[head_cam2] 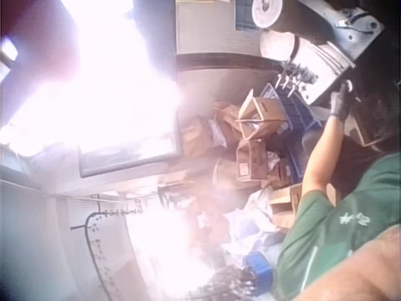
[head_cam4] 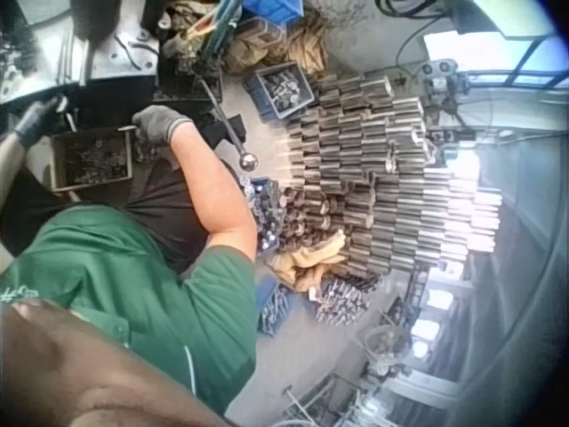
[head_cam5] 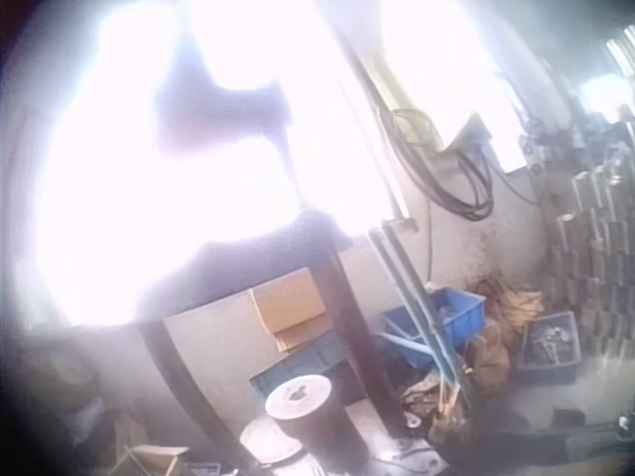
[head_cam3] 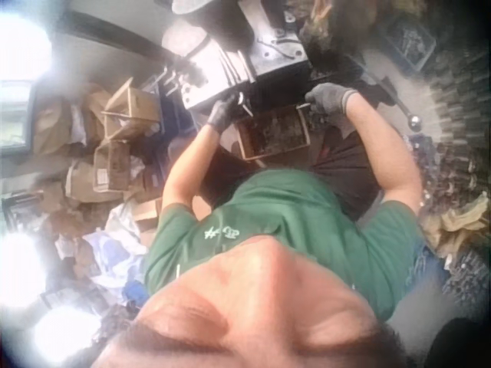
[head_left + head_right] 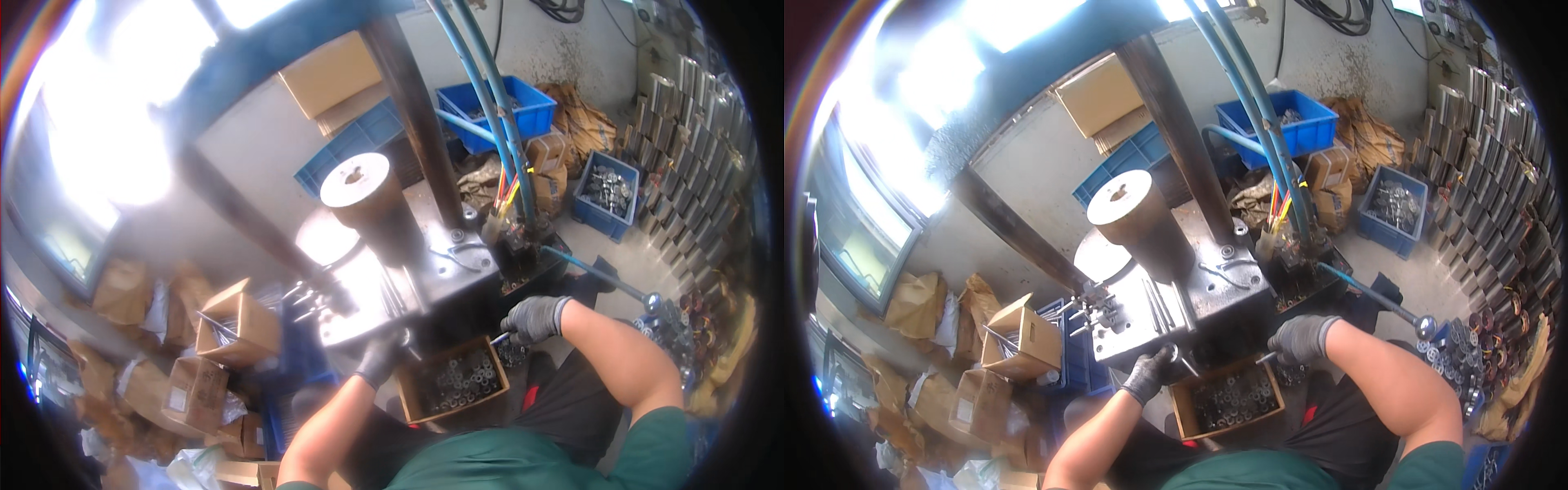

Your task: Operating a hydraulic or pneumatic press to assemble or form small metal industrial components.

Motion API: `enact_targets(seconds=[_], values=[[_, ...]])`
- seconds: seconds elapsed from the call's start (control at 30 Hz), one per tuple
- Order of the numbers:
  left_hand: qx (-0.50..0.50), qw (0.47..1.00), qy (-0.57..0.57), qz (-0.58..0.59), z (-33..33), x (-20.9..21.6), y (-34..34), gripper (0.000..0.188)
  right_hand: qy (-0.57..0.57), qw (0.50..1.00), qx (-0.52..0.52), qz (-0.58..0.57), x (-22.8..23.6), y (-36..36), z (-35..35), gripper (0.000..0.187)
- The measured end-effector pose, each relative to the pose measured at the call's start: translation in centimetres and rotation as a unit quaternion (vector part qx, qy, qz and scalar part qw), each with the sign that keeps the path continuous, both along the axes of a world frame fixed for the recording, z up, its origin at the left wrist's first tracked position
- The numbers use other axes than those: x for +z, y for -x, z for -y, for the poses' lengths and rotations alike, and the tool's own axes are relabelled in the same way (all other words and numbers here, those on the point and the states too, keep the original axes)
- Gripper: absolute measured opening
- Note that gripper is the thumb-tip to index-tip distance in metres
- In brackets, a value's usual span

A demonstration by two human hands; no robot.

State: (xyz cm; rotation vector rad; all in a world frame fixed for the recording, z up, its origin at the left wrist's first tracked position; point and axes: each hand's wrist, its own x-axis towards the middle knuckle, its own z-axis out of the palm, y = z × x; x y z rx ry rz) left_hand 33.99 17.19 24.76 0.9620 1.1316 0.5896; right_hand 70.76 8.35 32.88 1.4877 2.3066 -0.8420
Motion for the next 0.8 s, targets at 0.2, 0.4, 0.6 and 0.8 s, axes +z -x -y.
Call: enact_targets(seconds=[0.2,0.4,0.6,0.8], values=[[-0.338,0.749,-0.457,-0.341,2.2,-7.7,2.9,0.028,0.0,0.999,0.037,-0.021,-0.3,1.0,-0.6,0.034],[-0.353,0.689,-0.532,-0.343,3.7,5.3,-4.4,0.025,0.053,0.998,0.012,-0.028,0.8,1.3,-0.6,0.035],[0.016,0.595,-0.775,-0.214,-5.1,21.6,-7.0,0.016,0.064,0.996,0.053,-0.013,0.8,1.0,-0.9,0.034],[-0.046,0.47,-0.718,-0.511,-8.9,24.6,-7.2,0.053,0.05,0.998,0.009,-0.038,1.3,1.7,-0.3,0.032]])
